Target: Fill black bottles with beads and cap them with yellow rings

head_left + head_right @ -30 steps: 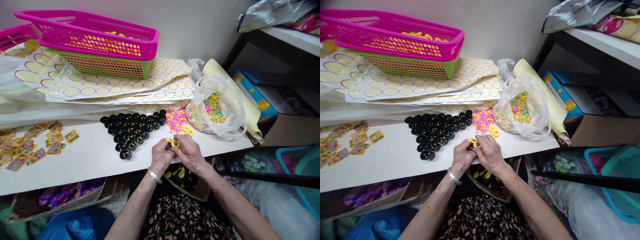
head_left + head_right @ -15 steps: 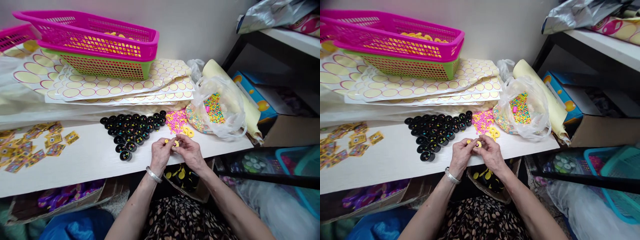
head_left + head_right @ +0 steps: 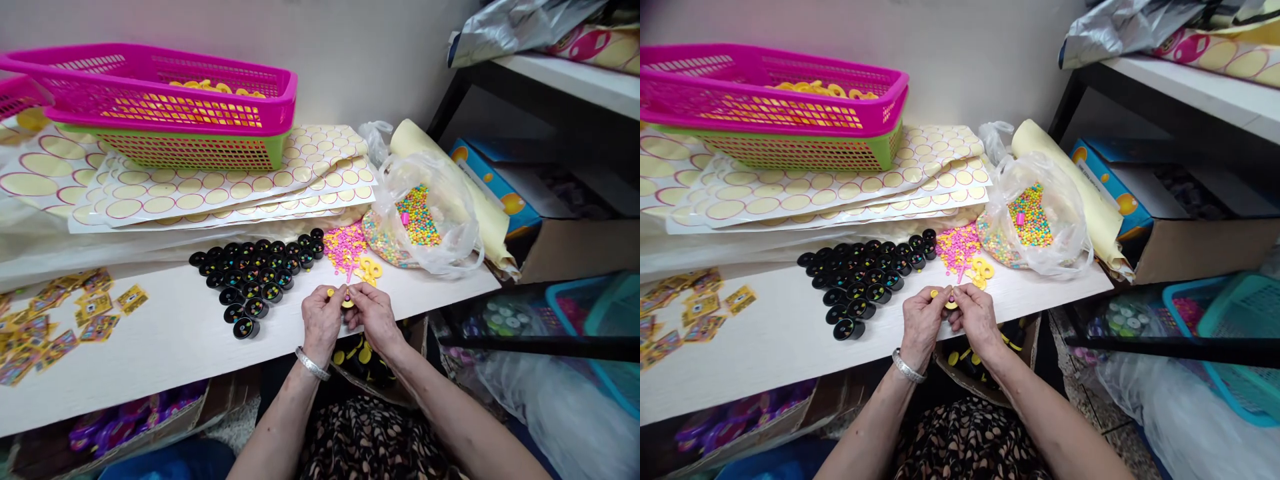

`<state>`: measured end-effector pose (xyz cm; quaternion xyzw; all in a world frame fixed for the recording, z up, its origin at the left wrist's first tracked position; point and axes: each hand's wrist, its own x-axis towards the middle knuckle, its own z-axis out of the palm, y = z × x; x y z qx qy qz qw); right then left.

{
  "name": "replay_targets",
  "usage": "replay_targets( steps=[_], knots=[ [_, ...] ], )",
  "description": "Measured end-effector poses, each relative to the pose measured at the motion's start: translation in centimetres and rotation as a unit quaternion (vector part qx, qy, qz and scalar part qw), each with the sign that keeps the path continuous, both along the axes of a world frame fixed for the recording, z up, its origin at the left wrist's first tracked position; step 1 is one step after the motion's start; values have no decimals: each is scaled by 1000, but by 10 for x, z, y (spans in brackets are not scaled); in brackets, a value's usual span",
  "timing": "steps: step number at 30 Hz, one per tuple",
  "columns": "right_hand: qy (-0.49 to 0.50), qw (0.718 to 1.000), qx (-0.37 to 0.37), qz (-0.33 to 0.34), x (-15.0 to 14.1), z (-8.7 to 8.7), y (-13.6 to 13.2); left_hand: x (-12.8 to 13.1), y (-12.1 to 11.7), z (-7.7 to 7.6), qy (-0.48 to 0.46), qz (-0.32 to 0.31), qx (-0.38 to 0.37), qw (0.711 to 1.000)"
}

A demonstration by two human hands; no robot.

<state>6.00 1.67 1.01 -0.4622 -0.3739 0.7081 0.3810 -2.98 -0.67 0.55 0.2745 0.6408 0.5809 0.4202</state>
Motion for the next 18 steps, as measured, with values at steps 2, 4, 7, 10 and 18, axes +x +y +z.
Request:
replay_targets(
  steps=[2,4,7,10,18],
  knots=[
    [-1,1000,-14,-7,0,-1,1,1,1,-2,10,7,-5,1000],
    [-11,1000,-24,-8,0,-3,3,1,3,-5,19,10,-12,1000],
    [-30,999,-22,-6,-2,-6,6,-1,7,-7,26,10,-26,999],
    [-31,999,-14,-22,-4,-6,4,-3,9,-5,1,9,-30,1000],
    [41,998,-45,25,2,5,1,-5,5,5,-84,-31,1,996]
  ],
)
